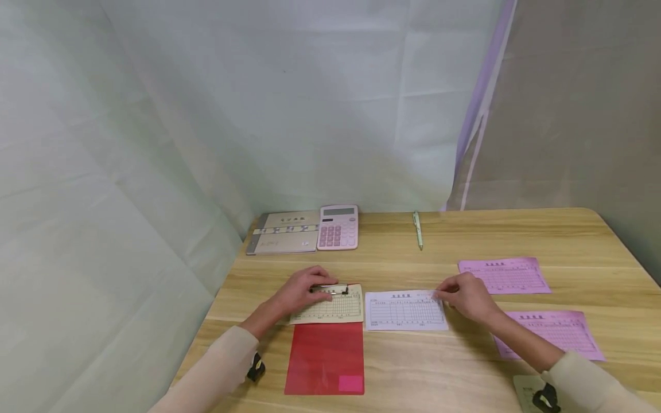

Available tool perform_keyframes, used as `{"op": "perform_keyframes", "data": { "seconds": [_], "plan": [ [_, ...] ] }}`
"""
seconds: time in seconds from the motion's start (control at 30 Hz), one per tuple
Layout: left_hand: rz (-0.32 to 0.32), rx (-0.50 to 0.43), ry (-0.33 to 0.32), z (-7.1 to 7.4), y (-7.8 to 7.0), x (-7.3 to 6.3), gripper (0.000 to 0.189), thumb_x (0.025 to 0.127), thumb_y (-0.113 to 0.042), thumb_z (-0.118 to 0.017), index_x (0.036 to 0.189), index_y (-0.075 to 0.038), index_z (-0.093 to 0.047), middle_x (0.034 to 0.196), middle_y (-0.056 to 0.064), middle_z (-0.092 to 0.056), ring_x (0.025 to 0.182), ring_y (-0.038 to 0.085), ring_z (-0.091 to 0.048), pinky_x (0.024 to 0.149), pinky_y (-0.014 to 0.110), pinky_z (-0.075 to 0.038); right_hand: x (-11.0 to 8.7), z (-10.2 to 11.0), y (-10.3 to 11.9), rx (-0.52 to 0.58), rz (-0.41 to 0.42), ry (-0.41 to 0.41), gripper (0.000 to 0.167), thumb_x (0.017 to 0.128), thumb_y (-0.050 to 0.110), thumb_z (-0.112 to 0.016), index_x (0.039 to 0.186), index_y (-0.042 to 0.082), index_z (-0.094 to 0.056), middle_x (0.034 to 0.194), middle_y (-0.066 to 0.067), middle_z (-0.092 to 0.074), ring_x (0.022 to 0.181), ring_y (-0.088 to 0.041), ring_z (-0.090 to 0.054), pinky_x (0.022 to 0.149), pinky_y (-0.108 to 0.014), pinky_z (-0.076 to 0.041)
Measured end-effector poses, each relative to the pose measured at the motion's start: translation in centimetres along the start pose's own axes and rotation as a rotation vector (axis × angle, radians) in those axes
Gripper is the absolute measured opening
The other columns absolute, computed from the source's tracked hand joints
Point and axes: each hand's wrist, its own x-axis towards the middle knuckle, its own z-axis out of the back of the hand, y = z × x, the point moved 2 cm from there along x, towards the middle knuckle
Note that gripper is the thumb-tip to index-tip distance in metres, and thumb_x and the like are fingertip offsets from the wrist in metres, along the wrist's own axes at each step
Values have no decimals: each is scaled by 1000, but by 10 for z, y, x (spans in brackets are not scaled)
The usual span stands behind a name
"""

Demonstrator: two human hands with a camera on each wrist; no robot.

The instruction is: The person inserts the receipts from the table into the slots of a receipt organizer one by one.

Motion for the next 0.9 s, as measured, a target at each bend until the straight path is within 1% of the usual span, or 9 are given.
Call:
{"op": "perform_keyframes", "data": {
  "seconds": [0.1, 0.2, 0.33, 0.43, 0.53, 0.6, 0.73, 0.83, 0.9],
  "plan": [
    [33, 5, 4, -1, 1, -1, 39, 95, -33, -81, 133, -22, -77, 120, -7, -67, 108, 11, -62, 97, 39, -55, 1, 1, 0, 7, 3, 11, 7, 95, 11, -80, 93, 4, -80, 87, -3, -76, 73, -15, -60, 61, -27, -48],
    [60, 25, 10, -2, 0, -2, 38, 97, -34, -80, 133, -24, -77, 120, -8, -66, 109, 10, -60, 98, 38, -54, 2, 4, 2, 31, 1, 23, 7, 99, 10, -76, 98, 3, -78, 89, -3, -74, 76, -16, -61, 63, -27, -49],
    [38, 55, 4, -2, -2, -2, 35, 99, -34, -78, 132, -23, -78, 119, -8, -65, 108, 10, -59, 98, 38, -53, 6, 7, 6, 110, -20, 51, 10, 102, 6, -70, 104, -2, -76, 89, -7, -75, 72, -20, -63, 58, -26, -51],
    [17, 72, 0, -2, -4, -1, 34, 100, -34, -76, 131, -21, -78, 118, -8, -65, 106, 10, -59, 96, 37, -53, 9, 9, 9, 159, -22, 58, 12, 102, 4, -69, 106, -5, -75, 91, -12, -76, 71, -21, -67, 58, -30, -56],
    [8, 79, -1, -2, -5, -1, 34, 100, -33, -76, 132, -21, -78, 117, -8, -65, 105, 9, -59, 95, 36, -53, 13, 10, 12, 207, -20, 66, 14, 102, 3, -69, 108, -8, -75, 92, -15, -77, 69, -22, -70, 60, -37, -60],
    [4, 77, -2, -2, -6, -1, 33, 100, -33, -76, 132, -21, -78, 117, -8, -65, 104, 9, -59, 94, 36, -53, 15, 11, 14, 236, -19, 74, 15, 101, 3, -69, 109, -9, -75, 93, -16, -78, 71, -22, -71, 62, -40, -62],
    [2, 83, -1, -1, -7, -1, 34, 101, -34, -75, 132, -21, -78, 117, -8, -65, 105, 9, -59, 94, 36, -53, 21, 14, 23, 262, -24, 89, 17, 102, 3, -70, 110, -9, -76, 95, -16, -77, 76, -21, -72, 65, -39, -63],
    [5, 87, -1, 0, -7, -1, 34, 101, -34, -75, 132, -21, -78, 116, -8, -65, 105, 9, -59, 94, 36, -54, 28, 17, 34, 277, -32, 97, 18, 102, 3, -70, 112, -11, -75, 96, -17, -77, 78, -21, -73, 67, -40, -64],
    [13, 89, 1, 0, -6, -1, 33, 101, -34, -76, 131, -21, -78, 115, -9, -65, 105, 9, -59, 94, 35, -54, 34, 16, 42, 308, -42, 103, 19, 102, 3, -70, 112, -12, -74, 96, -19, -77, 77, -22, -73, 69, -42, -64]
  ]
}}
